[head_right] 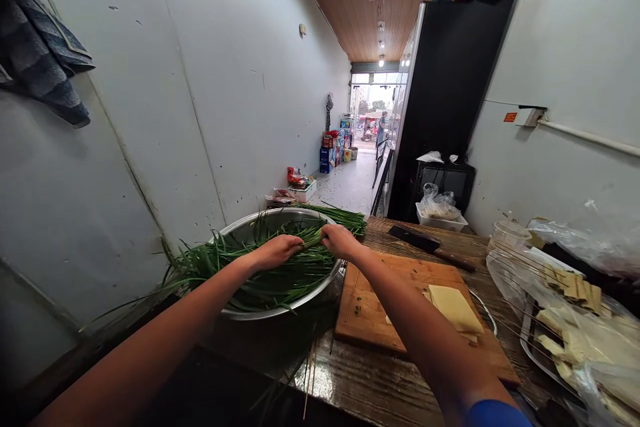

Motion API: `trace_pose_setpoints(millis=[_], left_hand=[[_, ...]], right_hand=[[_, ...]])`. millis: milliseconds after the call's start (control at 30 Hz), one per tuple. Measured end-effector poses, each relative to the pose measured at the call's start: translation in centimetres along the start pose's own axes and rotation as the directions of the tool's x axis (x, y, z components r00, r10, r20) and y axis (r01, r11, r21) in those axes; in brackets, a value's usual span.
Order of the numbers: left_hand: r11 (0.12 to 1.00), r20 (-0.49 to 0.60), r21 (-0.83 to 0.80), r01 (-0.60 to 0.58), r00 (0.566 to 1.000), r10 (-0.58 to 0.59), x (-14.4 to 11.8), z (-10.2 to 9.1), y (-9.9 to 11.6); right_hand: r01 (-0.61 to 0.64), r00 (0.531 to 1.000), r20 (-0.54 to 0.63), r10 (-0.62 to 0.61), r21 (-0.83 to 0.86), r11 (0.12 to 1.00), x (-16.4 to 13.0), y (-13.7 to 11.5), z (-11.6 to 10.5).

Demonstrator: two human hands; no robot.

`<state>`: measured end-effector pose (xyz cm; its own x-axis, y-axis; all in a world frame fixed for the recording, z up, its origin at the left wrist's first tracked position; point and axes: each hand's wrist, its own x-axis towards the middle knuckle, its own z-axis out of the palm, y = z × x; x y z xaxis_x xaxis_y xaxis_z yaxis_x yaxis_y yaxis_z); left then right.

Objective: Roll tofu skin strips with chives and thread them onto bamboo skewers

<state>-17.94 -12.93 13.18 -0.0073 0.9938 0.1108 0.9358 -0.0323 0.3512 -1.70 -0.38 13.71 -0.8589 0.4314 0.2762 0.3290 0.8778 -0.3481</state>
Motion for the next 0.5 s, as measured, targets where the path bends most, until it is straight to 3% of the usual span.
trace_pose_setpoints(millis=[100, 167, 233, 300, 367, 433, 500], left_hand=[[1.000, -0.009, 0.021, -0.011, 1.000, 0.011, 0.2, 0.0, 0.2], [1.000, -0.016, 0.024, -0.003, 1.000, 0.003, 0.3, 0.0, 0.3], [1.000, -0.042, 0.016, 0.007, 0.999, -0.006, 0.4, -0.1, 0.4], [1.000, -0.088, -0.009, 0.015, 0.996, -0.016, 0.5, -0.3, 0.4], [0.998, -0.140, -0.059, 0.021, 0.990, -0.029, 0.6, -0.8, 0.5], [0.993, -0.203, -0.114, 0.019, 0.978, -0.042, 0.7, -1.6, 0.7], [0.987, -0.276, -0.164, 0.007, 0.960, -0.053, 0.7, -2.6, 0.9]], right_hand=[[-0.083, 0.993, -0.045, 0.105, 0.351, 0.933, 0.2, 0.5, 0.5], [-0.129, 0.984, -0.025, 0.176, 0.584, 0.801, 0.3, 0.7, 1.0], [-0.159, 0.972, -0.012, 0.233, 0.698, 0.698, 0.1, 0.5, 1.6], [-0.180, 0.965, -0.036, 0.260, 0.631, 0.755, -0.4, 0.0, 2.4], [-0.155, 0.980, -0.058, 0.190, 0.376, 0.914, -1.1, -0.8, 3.2], [-0.033, 0.999, 0.022, 0.032, 0.064, 0.997, -1.6, -1.7, 3.8], [0.072, 0.988, 0.147, -0.053, -0.125, 0.990, -2.0, -2.4, 3.8]])
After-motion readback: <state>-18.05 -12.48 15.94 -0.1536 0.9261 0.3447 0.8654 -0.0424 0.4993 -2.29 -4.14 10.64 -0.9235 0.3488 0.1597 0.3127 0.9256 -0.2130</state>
